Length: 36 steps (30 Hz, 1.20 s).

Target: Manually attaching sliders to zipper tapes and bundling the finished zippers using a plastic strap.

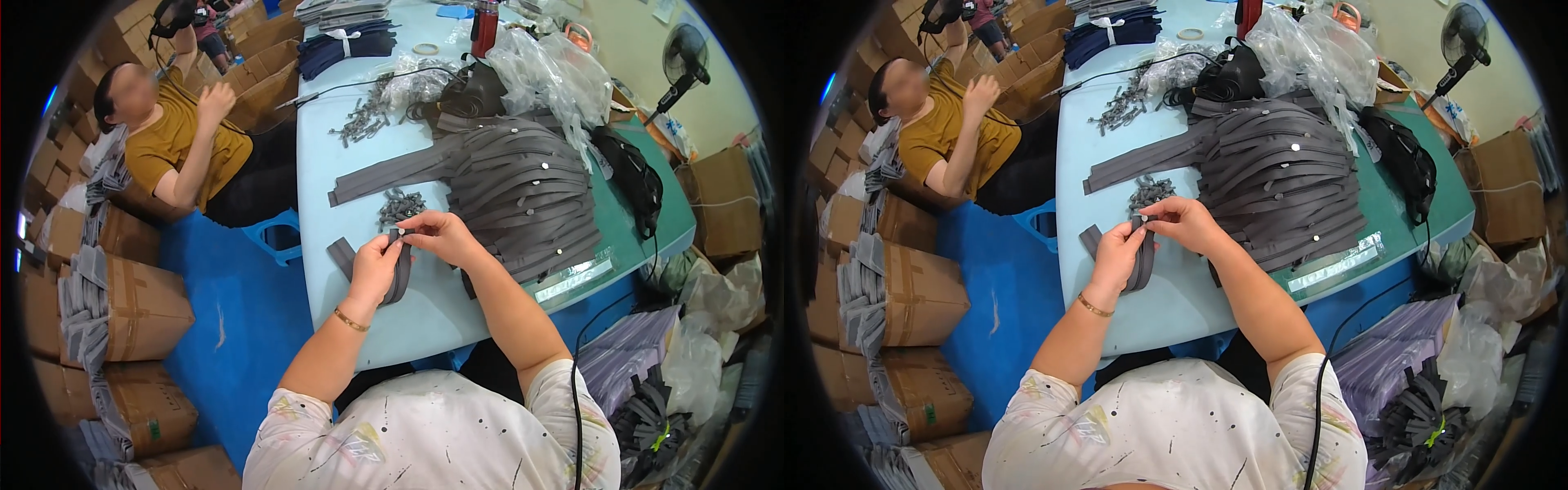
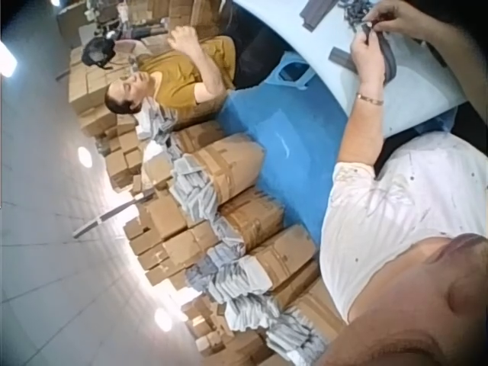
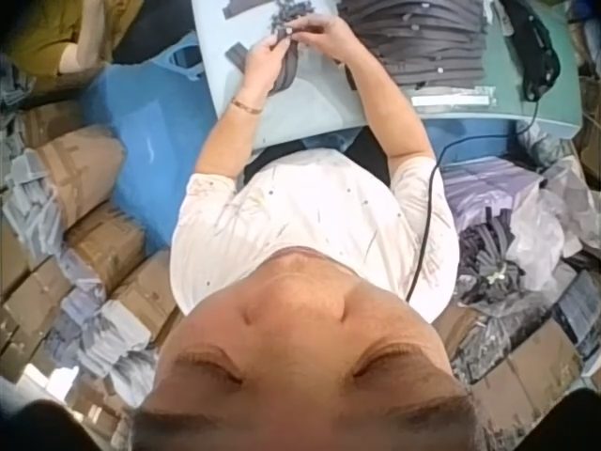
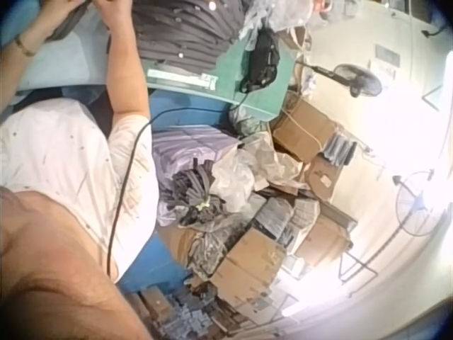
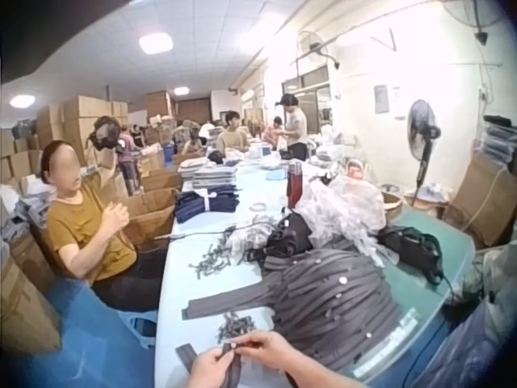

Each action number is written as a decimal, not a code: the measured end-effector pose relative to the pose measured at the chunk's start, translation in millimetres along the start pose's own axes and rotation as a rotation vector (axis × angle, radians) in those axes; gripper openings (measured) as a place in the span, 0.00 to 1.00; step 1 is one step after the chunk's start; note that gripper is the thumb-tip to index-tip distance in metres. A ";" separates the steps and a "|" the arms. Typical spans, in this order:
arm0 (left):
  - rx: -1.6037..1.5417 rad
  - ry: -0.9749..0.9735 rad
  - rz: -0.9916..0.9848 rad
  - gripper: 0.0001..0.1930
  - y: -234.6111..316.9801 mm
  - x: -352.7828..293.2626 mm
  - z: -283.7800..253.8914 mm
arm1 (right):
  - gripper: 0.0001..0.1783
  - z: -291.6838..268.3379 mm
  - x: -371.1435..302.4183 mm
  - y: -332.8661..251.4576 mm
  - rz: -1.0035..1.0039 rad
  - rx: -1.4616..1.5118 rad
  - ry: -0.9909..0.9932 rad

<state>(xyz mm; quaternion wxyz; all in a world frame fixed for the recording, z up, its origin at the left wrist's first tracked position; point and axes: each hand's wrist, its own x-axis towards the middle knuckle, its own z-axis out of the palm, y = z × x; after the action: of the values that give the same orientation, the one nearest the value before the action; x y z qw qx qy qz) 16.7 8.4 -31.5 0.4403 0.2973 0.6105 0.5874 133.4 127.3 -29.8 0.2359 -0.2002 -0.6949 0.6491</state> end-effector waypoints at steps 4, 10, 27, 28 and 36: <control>0.037 -0.002 0.025 0.09 -0.8 0.0 0.6 | 0.12 -0.1 1.1 -4.9 0.025 0.005 0.011; 0.138 -0.018 0.055 0.09 -2.4 0.5 0.2 | 0.09 -1.9 1.2 -4.0 -0.018 -0.192 0.067; 0.314 -0.080 0.100 0.10 8.2 -5.0 -1.9 | 0.09 -1.0 -3.9 -8.9 -0.108 -0.366 0.067; 0.352 -0.077 0.129 0.10 10.5 -5.1 -1.6 | 0.09 -2.3 -3.2 -8.4 -0.080 -0.346 0.040; 0.116 -0.124 0.049 0.09 10.0 -1.7 -8.5 | 0.11 -7.8 -2.4 -8.6 -0.070 -0.169 0.059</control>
<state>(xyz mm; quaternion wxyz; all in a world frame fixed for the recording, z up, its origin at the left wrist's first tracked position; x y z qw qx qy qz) 8.4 4.3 -22.1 0.4448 0.3727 0.6076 0.5423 140.2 131.6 -21.0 0.2612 -0.2138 -0.7465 0.5733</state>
